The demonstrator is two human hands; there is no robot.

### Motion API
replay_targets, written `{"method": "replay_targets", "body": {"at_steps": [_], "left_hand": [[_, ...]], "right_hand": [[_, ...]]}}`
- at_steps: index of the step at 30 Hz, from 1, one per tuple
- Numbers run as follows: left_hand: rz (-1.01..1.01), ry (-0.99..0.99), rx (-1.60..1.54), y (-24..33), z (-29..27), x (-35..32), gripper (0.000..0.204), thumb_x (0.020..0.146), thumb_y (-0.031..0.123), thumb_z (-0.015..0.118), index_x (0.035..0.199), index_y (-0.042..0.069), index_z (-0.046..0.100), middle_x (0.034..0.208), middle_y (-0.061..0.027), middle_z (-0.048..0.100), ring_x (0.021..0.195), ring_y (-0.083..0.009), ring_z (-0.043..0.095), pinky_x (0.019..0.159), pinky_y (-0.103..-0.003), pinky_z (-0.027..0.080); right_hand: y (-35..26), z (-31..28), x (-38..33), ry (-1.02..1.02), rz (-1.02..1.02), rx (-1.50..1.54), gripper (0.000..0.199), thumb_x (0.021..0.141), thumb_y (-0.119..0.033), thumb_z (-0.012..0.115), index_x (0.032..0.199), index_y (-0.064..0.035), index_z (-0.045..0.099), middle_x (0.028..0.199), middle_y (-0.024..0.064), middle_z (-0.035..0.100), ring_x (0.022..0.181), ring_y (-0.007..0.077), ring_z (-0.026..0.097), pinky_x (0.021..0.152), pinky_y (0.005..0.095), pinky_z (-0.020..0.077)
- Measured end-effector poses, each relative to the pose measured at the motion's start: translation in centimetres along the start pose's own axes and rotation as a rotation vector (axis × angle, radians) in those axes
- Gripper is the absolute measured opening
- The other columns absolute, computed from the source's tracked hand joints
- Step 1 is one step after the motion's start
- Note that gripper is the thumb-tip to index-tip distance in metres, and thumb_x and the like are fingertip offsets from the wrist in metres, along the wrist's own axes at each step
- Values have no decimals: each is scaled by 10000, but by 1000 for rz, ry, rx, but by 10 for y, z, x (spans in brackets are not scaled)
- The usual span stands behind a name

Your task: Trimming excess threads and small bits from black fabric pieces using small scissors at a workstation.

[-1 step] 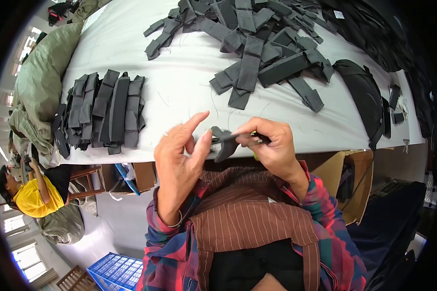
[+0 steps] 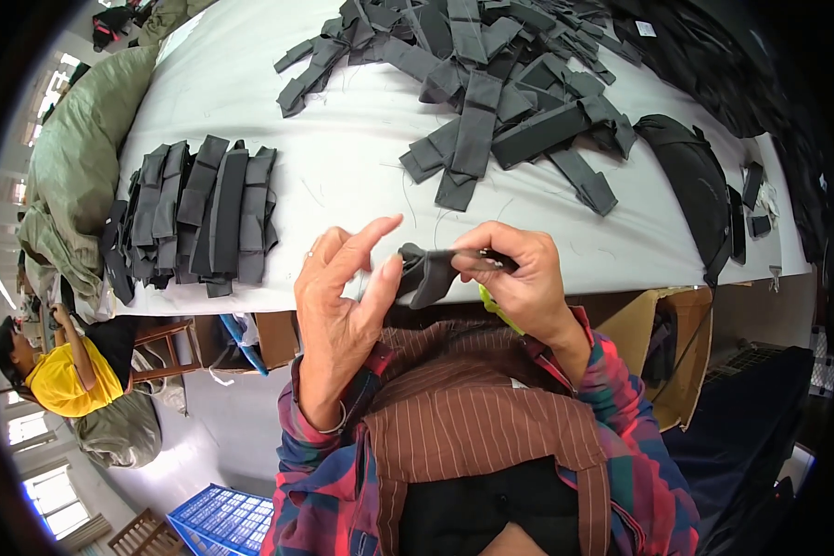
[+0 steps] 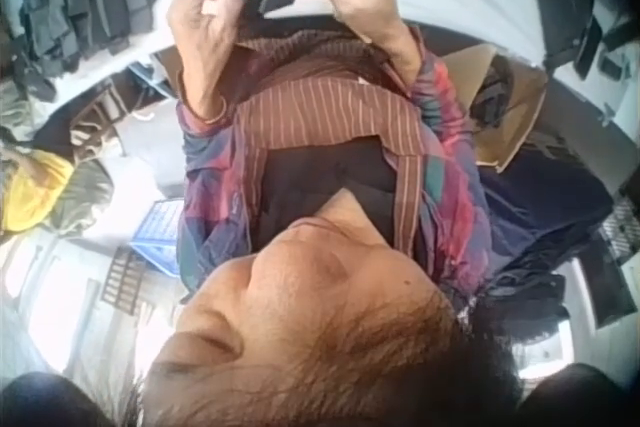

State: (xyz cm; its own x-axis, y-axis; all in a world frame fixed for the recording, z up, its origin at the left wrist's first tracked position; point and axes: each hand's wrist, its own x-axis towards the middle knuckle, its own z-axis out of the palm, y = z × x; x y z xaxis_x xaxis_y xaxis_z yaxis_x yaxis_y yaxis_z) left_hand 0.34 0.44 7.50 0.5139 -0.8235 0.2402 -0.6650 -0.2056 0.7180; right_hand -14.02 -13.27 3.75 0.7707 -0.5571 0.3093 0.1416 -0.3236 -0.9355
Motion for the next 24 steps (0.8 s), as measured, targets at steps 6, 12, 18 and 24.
{"method": "replay_targets", "body": {"at_steps": [6,12,18,24], "left_hand": [[-354,-220,-997,-6,36,-13,284,954,166,523,1171,-16,545,984,-120,626,796,-171,641,738,-260,519],[-519,-141,-1246,-22,57,-13,178,976,128,450,1056,-21,507,944,-177,648,704,-197,665,634,-301,570],[-559,-119,-1226,-29,56,-14,192,981,135,433,1029,-31,516,948,-186,646,704,-210,667,632,-308,573],[-564,-113,-1250,-30,56,-14,198,981,129,423,1047,-30,521,949,-180,642,703,-212,666,634,-309,575]], "right_hand": [[-3,2,0,-85,238,255,91,857,26,566,906,34,641,712,14,603,675,49,539,610,208,444],[14,-2,-3,41,178,99,203,823,-11,616,1021,-8,657,845,48,650,734,98,575,658,242,455],[15,-13,-2,55,-84,-502,239,749,-82,696,985,-111,686,780,23,632,688,180,539,667,305,372],[23,-12,-5,59,-198,-586,234,727,-140,730,957,-131,690,711,-9,597,617,185,454,617,315,292]]}}
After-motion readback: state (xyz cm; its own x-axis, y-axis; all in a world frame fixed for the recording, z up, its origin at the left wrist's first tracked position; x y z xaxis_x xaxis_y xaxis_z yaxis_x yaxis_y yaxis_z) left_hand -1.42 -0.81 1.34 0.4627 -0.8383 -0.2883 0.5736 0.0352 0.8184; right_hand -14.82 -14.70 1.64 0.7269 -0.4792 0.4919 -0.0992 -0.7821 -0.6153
